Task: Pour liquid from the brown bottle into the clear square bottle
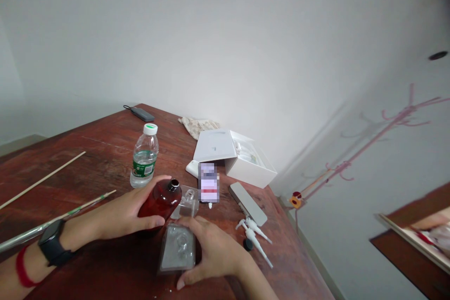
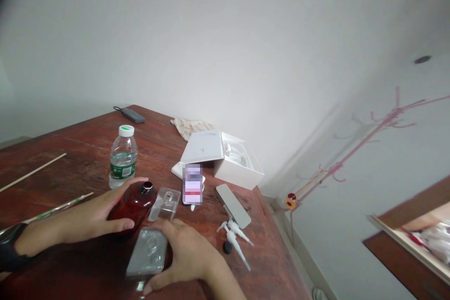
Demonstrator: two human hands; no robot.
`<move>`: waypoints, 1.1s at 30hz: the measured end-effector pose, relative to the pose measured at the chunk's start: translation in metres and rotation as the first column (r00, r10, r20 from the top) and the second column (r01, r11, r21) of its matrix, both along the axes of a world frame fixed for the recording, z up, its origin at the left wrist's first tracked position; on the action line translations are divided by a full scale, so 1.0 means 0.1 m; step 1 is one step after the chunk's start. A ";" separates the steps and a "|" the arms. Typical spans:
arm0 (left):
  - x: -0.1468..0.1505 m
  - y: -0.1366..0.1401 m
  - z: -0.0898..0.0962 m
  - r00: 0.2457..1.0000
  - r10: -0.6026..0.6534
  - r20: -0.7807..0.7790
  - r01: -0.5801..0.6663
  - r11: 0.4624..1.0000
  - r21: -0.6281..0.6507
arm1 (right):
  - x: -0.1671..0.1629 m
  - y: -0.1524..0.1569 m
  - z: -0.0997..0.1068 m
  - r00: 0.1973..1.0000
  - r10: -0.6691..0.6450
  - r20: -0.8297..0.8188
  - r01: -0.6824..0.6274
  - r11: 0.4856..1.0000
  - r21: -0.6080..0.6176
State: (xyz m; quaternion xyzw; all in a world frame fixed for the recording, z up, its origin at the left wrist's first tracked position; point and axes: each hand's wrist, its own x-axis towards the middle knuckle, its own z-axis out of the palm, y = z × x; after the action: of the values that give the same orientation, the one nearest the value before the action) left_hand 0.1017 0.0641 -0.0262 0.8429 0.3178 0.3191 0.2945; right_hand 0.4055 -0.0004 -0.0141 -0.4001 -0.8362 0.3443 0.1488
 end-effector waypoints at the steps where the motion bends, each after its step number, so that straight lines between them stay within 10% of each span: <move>1: 0.00 0.00 0.00 1.000 0.002 -0.002 -0.002 1.000 0.005 | 0.00 0.00 0.00 1.000 0.007 -0.007 -0.007 1.000 0.002; 19: -0.01 0.01 -0.07 0.998 0.048 -0.038 -0.046 0.998 0.038 | 0.09 -0.04 0.04 0.965 -0.232 -0.125 0.227 0.972 -0.054; 33: 0.00 -0.08 -0.12 0.997 -0.048 0.066 0.043 0.996 0.080 | 0.27 -0.01 0.09 0.919 -0.182 -0.350 0.177 0.983 -0.046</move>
State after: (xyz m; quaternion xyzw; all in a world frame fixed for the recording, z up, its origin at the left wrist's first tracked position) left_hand 0.1018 0.0560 -0.0377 0.8496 0.2755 0.3528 0.2790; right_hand 0.4322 -0.0011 -0.0055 -0.4080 -0.7533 0.4010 0.3244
